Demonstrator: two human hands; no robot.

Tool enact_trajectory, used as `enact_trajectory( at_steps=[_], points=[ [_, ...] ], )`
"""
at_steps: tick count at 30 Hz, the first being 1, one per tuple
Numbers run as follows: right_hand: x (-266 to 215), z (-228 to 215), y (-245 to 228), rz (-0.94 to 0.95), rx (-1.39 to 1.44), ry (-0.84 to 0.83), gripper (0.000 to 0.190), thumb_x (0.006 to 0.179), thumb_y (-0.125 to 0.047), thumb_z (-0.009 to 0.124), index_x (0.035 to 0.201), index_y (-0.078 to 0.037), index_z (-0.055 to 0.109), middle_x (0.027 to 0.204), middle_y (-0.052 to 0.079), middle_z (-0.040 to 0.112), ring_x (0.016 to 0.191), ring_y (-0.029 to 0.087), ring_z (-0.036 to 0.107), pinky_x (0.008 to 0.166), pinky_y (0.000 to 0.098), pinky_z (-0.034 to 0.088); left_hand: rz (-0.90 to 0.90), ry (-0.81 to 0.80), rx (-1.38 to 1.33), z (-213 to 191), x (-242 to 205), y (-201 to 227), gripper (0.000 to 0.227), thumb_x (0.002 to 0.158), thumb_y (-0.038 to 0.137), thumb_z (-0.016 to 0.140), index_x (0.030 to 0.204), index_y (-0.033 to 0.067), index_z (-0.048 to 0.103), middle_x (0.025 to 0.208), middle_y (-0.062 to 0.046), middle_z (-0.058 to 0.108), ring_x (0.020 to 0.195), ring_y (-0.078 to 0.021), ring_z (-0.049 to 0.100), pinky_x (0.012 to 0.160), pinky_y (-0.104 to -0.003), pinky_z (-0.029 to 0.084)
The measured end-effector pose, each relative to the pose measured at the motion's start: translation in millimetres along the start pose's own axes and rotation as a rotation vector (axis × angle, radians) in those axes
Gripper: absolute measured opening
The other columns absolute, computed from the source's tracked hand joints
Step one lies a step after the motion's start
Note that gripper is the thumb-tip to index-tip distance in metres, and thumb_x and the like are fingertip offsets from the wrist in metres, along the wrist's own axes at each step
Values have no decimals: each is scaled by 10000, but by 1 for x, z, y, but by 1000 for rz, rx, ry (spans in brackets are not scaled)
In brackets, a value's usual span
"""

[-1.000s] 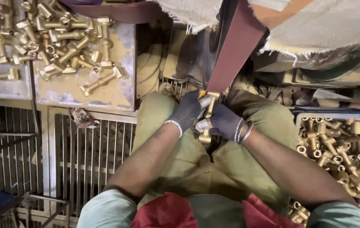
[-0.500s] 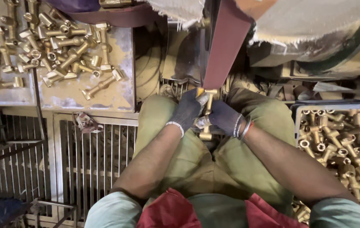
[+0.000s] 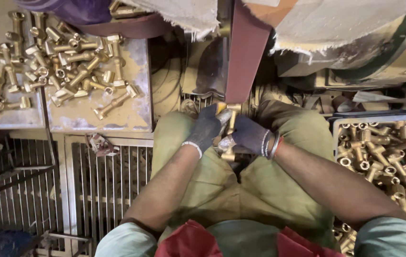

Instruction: The person sits cross-legged and repeatedly picks up brass-colored metal fittings from a blue bin. They press each fitting against a moving belt sander to smooth its surface, then place it into a metal tray. The process is repeated continuously throughout the clip.

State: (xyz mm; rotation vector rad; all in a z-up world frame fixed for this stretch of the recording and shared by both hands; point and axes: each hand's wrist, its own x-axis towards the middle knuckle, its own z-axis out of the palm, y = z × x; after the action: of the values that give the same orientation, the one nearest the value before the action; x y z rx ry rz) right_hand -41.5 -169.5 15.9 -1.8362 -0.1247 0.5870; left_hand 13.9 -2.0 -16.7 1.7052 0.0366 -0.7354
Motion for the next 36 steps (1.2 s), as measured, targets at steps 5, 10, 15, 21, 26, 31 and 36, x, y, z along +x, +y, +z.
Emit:
enact_trajectory(
  at_steps=[5, 10, 15, 21, 26, 31, 36],
  points=[
    [0, 1, 2, 300, 1233, -43, 228, 933, -114, 778, 1085, 43, 710, 971, 77, 705, 889, 173, 625, 822, 371, 513, -262, -140, -501, -4, 0, 17, 336, 1003, 227, 632, 1156, -69, 670, 929, -122, 711, 782, -222, 658, 692, -359, 534],
    [-9, 7, -5, -49, 0, 55, 239, 807, -93, 727, 1035, -20, 719, 1019, 178, 743, 992, 347, 686, 861, 409, 547, 92, 20, 122, -3, -26, 30, 290, 966, 201, 661, 1171, -1, 699, 933, -102, 737, 826, -212, 664, 753, -348, 535],
    [4, -5, -21, 12, -244, 25, 286, 801, -156, 736, 1059, -34, 717, 1042, 179, 747, 988, 329, 707, 852, 406, 544, 402, 134, 197, -3, -43, 33, 254, 973, 145, 667, 1180, -2, 669, 1013, -143, 716, 936, -244, 681, 851, -362, 530],
    [4, -5, 3, -103, -254, -130, 334, 669, -212, 815, 938, -47, 703, 941, 176, 746, 908, 374, 705, 819, 444, 540, 118, 93, 101, 0, -25, 12, 237, 963, 161, 653, 1147, 11, 664, 966, -130, 710, 853, -241, 659, 766, -383, 527],
    [18, -15, 47, -508, -573, -63, 343, 727, -232, 834, 973, -26, 711, 996, 235, 680, 947, 438, 626, 846, 490, 509, -239, 42, -88, -2, 12, -30, 266, 1028, 240, 659, 1066, -22, 690, 849, -128, 697, 736, -206, 601, 675, -374, 500],
    [25, -22, 44, -505, -179, -43, 352, 799, -220, 812, 1107, -76, 719, 1012, 170, 724, 941, 352, 690, 830, 419, 552, 30, -31, -175, 8, 28, -34, 208, 902, 145, 624, 1063, 37, 701, 909, -99, 724, 782, -239, 685, 679, -368, 522],
    [4, -9, 10, -398, -266, -6, 382, 755, -123, 782, 1123, -69, 693, 1063, 174, 742, 976, 356, 686, 871, 388, 551, -205, 48, -311, 12, -3, -17, 260, 987, 134, 625, 1182, -29, 679, 1007, -111, 734, 872, -180, 662, 750, -339, 539]
  ],
)
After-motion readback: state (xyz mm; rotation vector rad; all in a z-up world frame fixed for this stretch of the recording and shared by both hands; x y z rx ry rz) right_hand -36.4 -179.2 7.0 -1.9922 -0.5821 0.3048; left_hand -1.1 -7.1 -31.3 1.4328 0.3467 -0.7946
